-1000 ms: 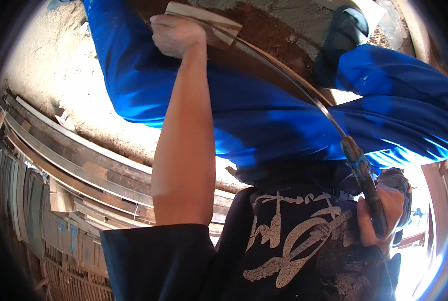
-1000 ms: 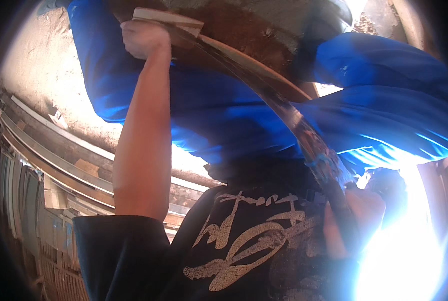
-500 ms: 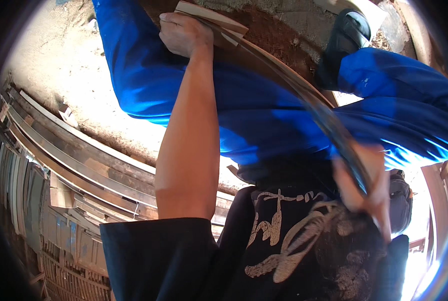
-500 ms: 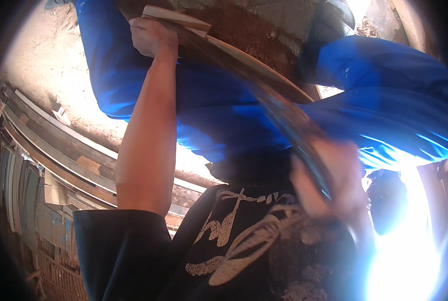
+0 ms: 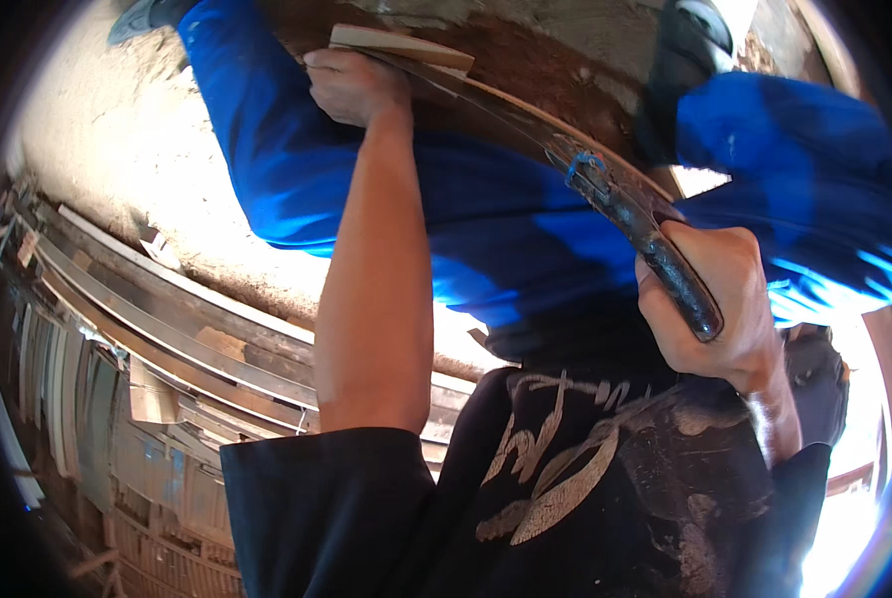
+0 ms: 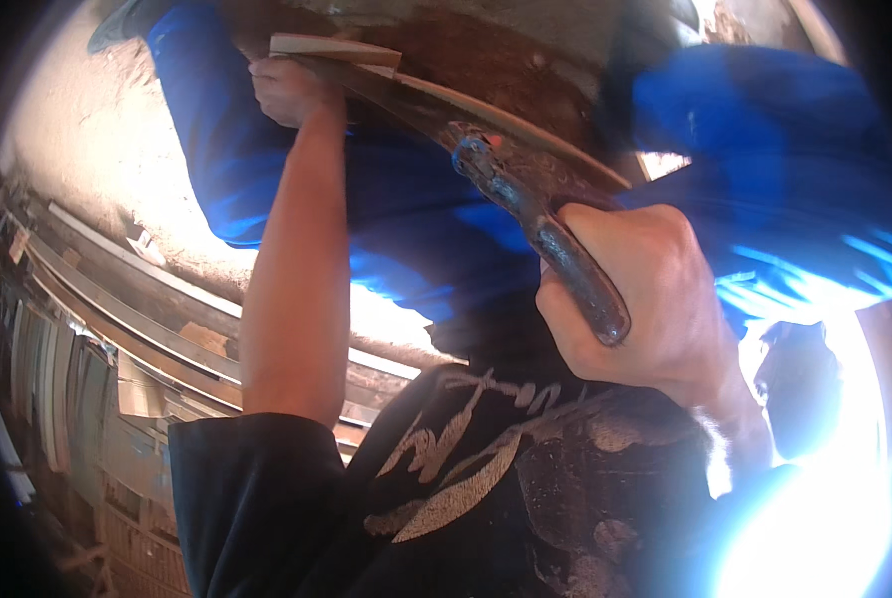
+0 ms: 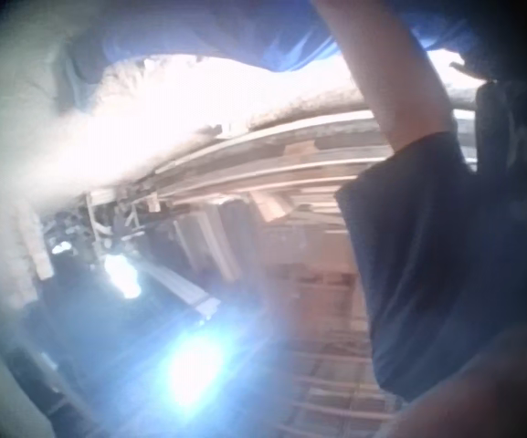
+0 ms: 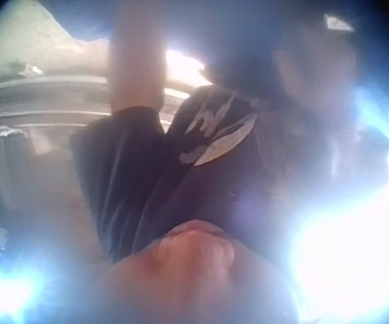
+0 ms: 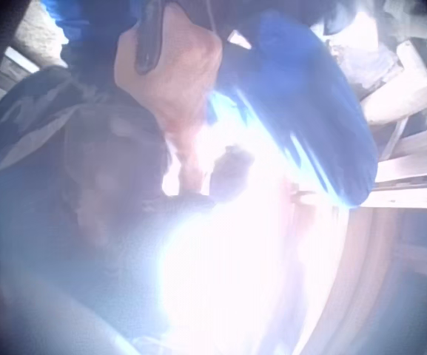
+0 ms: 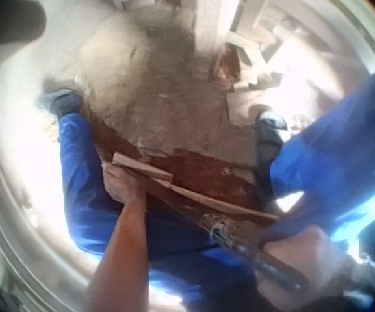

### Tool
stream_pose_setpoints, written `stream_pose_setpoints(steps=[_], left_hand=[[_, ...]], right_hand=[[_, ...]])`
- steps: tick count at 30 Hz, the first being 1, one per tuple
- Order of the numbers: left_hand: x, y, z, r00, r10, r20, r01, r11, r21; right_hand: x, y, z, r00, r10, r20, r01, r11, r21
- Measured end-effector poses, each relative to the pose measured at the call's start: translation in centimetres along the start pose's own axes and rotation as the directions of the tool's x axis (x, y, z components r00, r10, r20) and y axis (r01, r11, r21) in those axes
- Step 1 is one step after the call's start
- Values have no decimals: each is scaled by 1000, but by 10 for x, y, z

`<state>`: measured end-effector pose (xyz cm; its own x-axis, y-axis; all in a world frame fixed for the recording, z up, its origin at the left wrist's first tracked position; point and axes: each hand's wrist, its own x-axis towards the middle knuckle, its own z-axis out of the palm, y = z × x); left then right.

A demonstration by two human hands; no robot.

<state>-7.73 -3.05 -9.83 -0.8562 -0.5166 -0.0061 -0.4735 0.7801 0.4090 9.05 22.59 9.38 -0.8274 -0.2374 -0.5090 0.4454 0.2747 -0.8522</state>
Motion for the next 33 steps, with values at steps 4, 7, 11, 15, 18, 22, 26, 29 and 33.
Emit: stream_pose_setpoints(steps=[4, 7, 11, 15, 18, 22, 26, 29, 33], left_hand=[[1, 7, 1, 997, 43, 68, -44, 999, 16], [-4, 6, 6, 998, 55, 35, -55, 998, -13], [-11, 16, 30, 988, 138, -64, -145, 982, -121], [-10, 18, 10, 998, -22, 63, 20, 999, 28], [0, 5, 2, 999, 17, -49, -11, 992, 129], [-25, 40, 15, 999, 7, 50, -3, 997, -73], [-11, 13, 4, 998, -7, -57, 10, 998, 61], [-13, 26, 4, 993, -73, 88, 69, 996, 48], [-20, 16, 5, 994, 112, 12, -113, 991, 72]], right_hand=[[-79, -3, -42, 977, -213, 4, 205, 933, -295], [-78, -7, -10, 959, -236, -160, 161, 911, -380], [-1, -15, 6, 988, 73, -138, -73, 997, 5], [-8, -32, 15, 981, 179, -76, -179, 984, 9], [-50, -26, -10, 954, 294, -62, -297, 954, -50], [-22, -24, 7, 980, 117, -163, -139, 981, -134], [36, -15, 27, 992, 46, -117, -34, 995, 97], [-13, -58, 17, 969, 225, -105, -231, 972, -44], [-77, -47, 8, 950, 203, -237, -247, 954, -170]])
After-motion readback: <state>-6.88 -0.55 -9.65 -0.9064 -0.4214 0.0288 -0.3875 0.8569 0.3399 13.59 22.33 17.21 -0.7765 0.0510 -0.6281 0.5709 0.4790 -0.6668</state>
